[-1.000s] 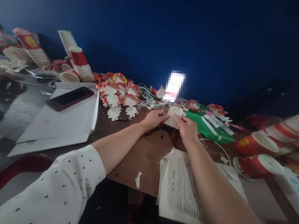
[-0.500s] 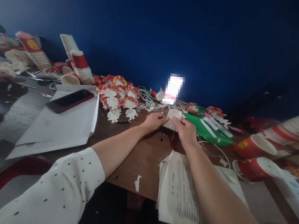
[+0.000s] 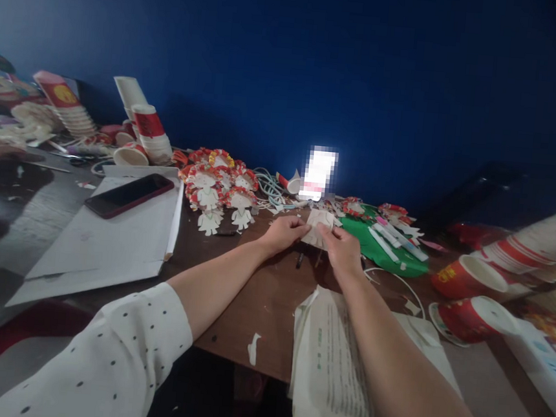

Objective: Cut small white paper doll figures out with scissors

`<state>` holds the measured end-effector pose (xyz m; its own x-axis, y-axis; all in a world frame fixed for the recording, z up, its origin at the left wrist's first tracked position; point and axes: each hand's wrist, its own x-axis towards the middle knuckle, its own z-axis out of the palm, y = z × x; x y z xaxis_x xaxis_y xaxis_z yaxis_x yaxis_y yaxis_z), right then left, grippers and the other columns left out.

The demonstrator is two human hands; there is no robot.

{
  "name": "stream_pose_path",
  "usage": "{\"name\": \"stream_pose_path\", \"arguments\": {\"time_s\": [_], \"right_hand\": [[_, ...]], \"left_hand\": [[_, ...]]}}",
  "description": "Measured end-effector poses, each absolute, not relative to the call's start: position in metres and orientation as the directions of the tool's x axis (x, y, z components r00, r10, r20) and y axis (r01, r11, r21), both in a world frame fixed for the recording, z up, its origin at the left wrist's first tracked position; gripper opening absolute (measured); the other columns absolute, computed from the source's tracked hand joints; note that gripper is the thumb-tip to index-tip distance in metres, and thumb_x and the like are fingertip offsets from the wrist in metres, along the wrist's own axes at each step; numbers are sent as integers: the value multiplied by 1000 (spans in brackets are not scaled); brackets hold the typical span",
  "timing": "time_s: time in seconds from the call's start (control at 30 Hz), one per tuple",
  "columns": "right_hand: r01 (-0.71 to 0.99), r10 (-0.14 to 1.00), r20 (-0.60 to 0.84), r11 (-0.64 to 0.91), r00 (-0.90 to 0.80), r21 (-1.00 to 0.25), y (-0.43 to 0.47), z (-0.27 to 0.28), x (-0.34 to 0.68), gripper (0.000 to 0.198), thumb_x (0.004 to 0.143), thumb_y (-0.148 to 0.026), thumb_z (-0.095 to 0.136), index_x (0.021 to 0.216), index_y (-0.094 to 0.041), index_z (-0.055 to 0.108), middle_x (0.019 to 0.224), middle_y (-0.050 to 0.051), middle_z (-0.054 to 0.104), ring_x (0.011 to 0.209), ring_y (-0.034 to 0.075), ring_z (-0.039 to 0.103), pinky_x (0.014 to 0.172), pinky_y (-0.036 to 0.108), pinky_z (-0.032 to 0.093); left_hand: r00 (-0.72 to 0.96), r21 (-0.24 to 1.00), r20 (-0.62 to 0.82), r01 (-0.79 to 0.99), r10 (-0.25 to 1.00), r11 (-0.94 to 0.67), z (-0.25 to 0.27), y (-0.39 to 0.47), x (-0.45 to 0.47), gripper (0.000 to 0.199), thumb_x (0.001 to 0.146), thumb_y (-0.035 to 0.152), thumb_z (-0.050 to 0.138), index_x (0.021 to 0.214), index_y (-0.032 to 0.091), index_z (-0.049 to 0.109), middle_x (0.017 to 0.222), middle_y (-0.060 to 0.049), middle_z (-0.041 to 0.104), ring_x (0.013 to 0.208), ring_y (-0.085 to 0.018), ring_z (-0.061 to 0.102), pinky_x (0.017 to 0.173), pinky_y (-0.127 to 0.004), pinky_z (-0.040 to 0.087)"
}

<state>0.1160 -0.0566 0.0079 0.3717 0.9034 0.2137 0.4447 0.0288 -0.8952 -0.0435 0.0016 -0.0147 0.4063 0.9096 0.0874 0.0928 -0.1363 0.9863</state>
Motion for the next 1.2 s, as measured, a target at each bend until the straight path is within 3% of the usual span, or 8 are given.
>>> {"name": "stream_pose_path", "arguments": {"time_s": [0.73, 1.03, 1.2], "right_hand": [[461, 896, 218, 17, 387, -887, -58, 8, 114, 60, 67, -77, 67, 57, -18, 58, 54, -4, 41, 62, 13, 37, 59, 26, 35], [426, 909, 193, 19, 369, -905, -58, 4, 115, 53, 70, -69, 70, 64, -17, 67, 56, -3, 50, 62, 14, 43, 60, 27, 37], [344, 921, 171, 43, 351, -938, -55, 1, 115, 46, 69, -64, 72, 71, -17, 72, 67, -1, 63, 67, 16, 53, 66, 28, 43]], "left_hand": [[400, 977, 129, 103, 907, -185, -17, 3, -44, 38, 78, 55, 64, 74, 17, 62, 56, 4, 52, 57, -11, 46, 59, -25, 36], [368, 953, 177, 167, 913, -252, -13, 3, -45, 31, 80, 46, 64, 70, 17, 62, 61, 3, 54, 63, -12, 47, 64, -26, 37], [350, 950, 183, 179, 919, -257, -10, 2, -44, 29, 82, 42, 64, 70, 16, 63, 63, 3, 55, 64, -12, 47, 66, -27, 38]]}}
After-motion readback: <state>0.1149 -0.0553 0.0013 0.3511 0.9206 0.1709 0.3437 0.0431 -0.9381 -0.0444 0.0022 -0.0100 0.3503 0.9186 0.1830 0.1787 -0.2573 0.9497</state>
